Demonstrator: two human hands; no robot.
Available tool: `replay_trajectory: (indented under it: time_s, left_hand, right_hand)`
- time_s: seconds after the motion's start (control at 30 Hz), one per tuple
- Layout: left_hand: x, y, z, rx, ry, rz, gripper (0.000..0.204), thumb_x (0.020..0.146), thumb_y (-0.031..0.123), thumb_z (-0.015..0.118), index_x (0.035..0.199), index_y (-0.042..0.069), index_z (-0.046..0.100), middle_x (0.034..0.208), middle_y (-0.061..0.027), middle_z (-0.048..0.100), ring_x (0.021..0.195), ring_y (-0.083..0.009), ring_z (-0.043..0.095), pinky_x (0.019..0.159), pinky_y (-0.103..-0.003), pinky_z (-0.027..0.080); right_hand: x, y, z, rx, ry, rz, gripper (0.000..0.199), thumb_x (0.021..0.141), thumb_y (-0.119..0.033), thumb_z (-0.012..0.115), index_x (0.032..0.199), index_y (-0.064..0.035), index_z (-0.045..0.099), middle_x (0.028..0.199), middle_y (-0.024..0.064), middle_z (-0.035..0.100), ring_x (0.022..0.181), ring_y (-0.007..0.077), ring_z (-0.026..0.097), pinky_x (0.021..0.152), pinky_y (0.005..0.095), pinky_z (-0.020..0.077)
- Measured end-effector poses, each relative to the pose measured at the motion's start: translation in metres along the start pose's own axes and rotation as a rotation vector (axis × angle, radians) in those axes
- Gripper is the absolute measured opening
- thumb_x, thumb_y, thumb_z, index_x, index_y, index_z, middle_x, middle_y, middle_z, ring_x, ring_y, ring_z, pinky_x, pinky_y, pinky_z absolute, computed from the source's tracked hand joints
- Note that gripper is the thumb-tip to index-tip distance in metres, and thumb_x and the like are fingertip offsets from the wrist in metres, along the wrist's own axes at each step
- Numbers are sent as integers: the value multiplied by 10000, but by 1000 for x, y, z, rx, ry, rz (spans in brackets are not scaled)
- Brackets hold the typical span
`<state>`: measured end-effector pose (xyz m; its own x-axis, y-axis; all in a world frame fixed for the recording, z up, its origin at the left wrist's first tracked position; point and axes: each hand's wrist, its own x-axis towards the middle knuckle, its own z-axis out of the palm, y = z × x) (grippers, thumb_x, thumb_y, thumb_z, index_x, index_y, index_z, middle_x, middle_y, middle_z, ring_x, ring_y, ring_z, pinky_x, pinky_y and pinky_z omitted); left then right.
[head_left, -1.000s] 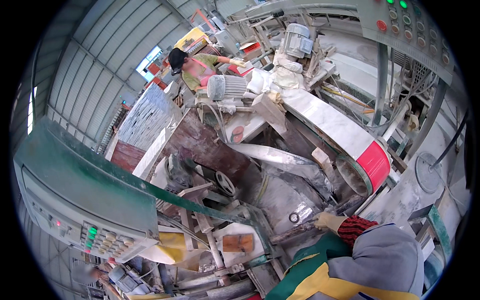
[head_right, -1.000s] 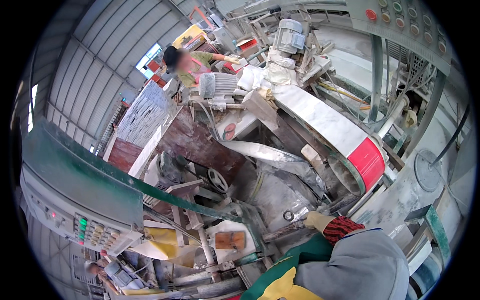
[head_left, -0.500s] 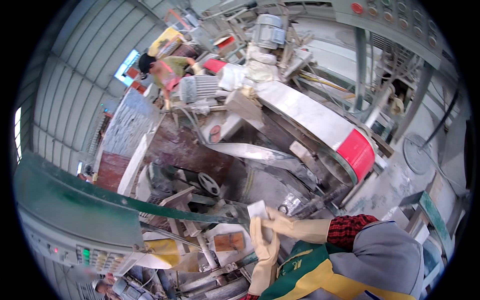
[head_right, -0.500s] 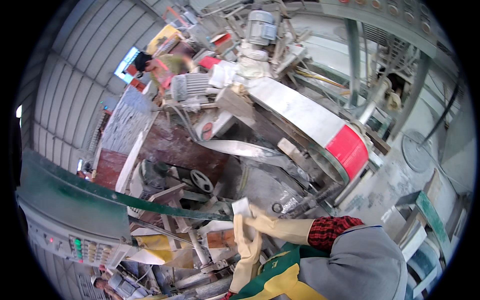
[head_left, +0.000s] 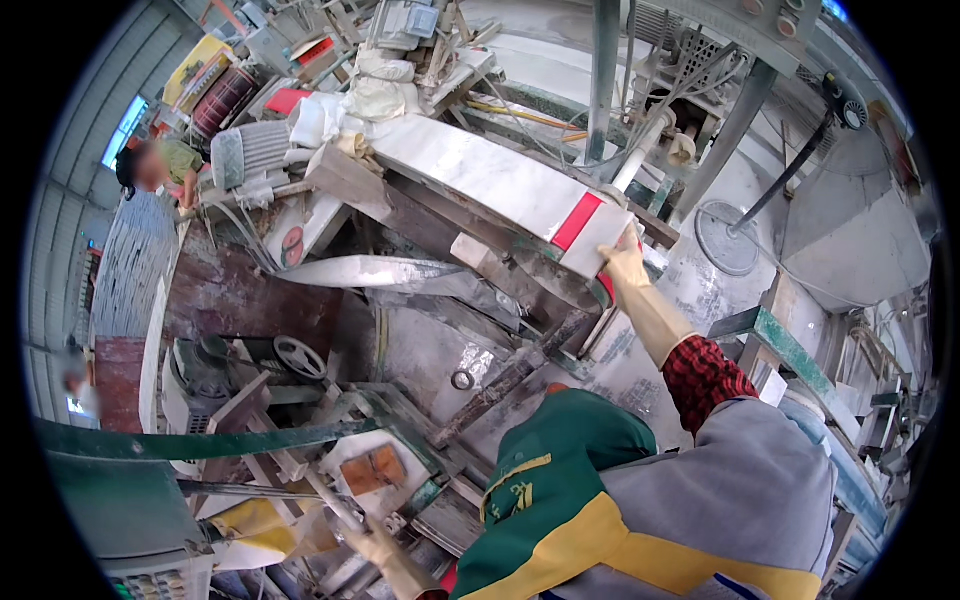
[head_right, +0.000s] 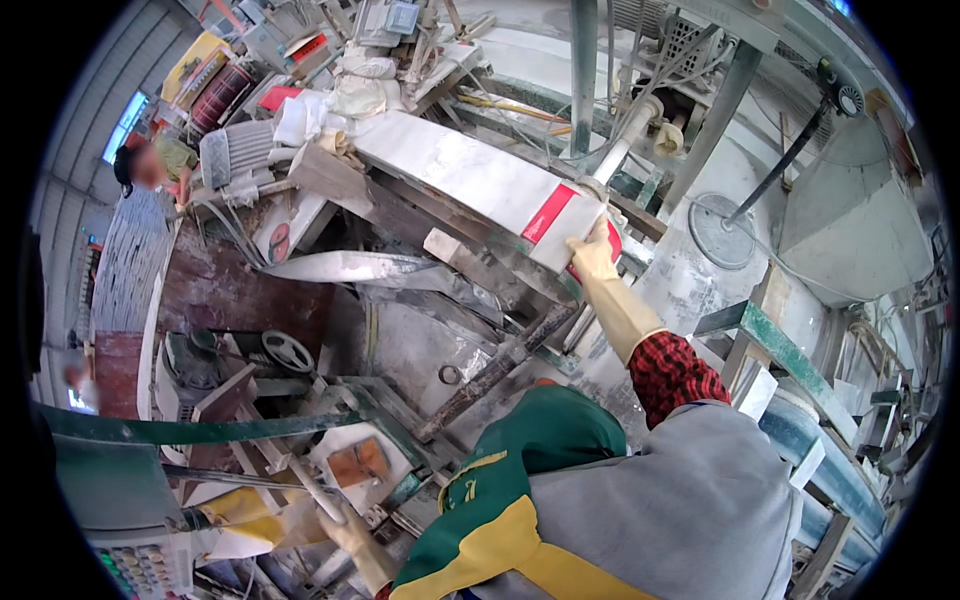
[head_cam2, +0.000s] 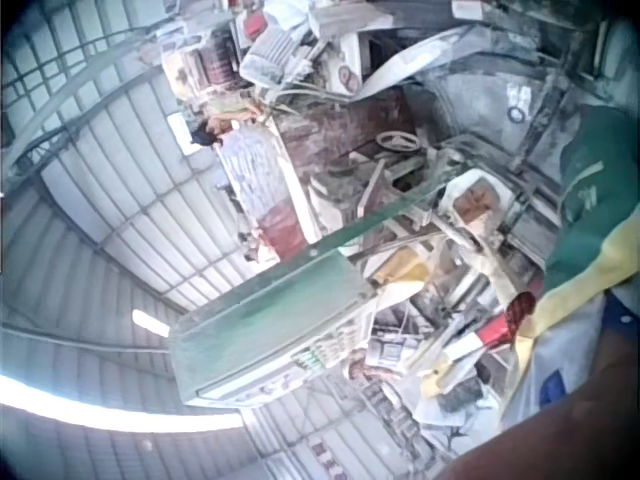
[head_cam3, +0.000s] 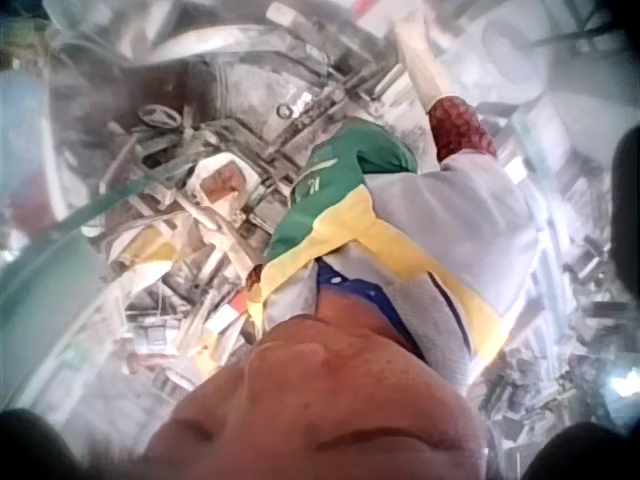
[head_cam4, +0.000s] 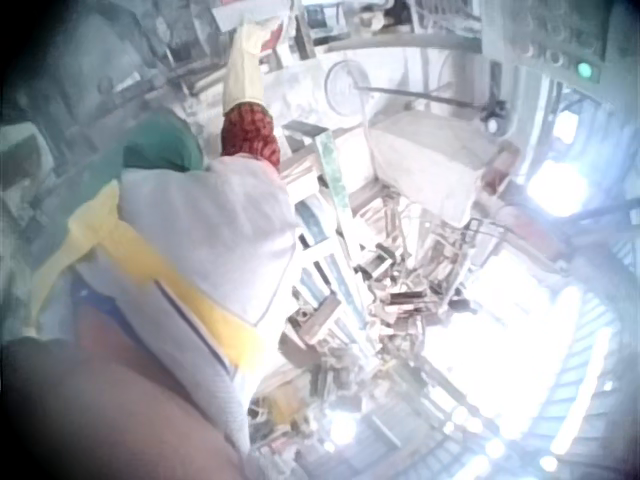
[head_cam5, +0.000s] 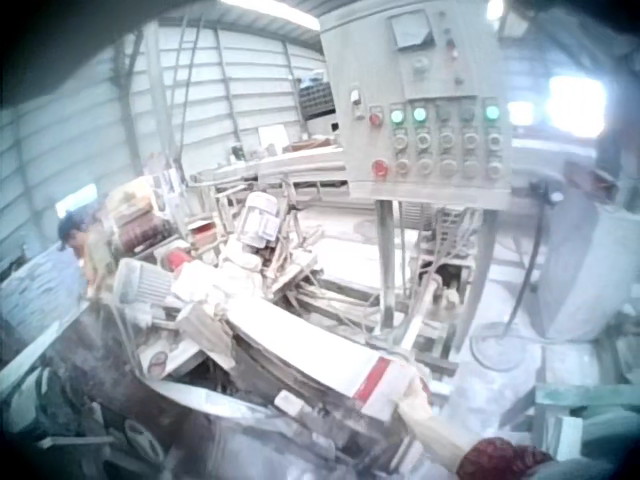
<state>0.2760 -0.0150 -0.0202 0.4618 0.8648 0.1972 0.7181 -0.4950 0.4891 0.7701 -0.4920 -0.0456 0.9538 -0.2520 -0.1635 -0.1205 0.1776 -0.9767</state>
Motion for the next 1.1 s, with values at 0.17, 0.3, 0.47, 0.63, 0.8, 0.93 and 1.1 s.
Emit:
replay_trajectory:
  time_s: [0.17,0.3,0.47,0.63,0.8,0.93,1.1]
  left_hand:
    - [-71,-91,-106,812,41,-481,715,797,135,691,1417,37,349,1382,-145,448,1238,-302,458,1033,-402,374]
    - [-132,-92,-123,896,-9,-420,633,817,171,676,1371,45,396,1341,-160,475,1195,-321,481,994,-422,397]
    - [-160,-93,-111,902,-26,-399,538,842,217,657,1313,55,454,1290,-178,508,1140,-345,510,945,-447,425]
    - [-163,-100,-100,933,79,-308,454,867,263,638,1255,64,512,1239,-196,542,1085,-369,539,897,-472,454]
    - [-162,-111,-91,999,212,-185,414,886,307,618,1217,69,552,1206,-212,564,1051,-388,557,870,-492,469]
    - [-165,-144,-95,1071,308,-170,435,901,374,588,1205,65,573,1200,-233,571,1047,-408,560,881,-515,464]
    - [-145,-190,-120,1194,477,-150,485,919,458,549,1190,59,599,1192,-258,580,1041,-434,563,895,-543,456]
  right_hand:
    - [5,-24,33,162,21,138,590,821,111,505,1362,-95,389,1200,114,562,1058,252,605,834,354,566]
    - [34,-10,40,-78,39,123,570,823,90,525,1352,-80,401,1144,129,577,905,233,633,680,326,566]
    - [55,5,23,-689,16,119,658,843,-202,588,1417,-52,306,888,159,658,727,239,652,594,345,538]
    - [39,-36,42,-866,-39,368,622,889,-242,554,1404,-31,277,567,87,614,416,207,574,395,319,487]
    - [38,20,16,-84,55,227,722,859,-93,630,1457,-221,245,656,141,611,493,217,604,414,355,474]
    - [-39,22,38,-27,-168,-6,607,910,-61,546,1450,-172,292,613,95,529,418,151,457,393,285,390]
    - [-141,46,75,-202,-733,306,477,913,-71,516,1383,-76,434,694,124,637,492,147,569,450,290,491]
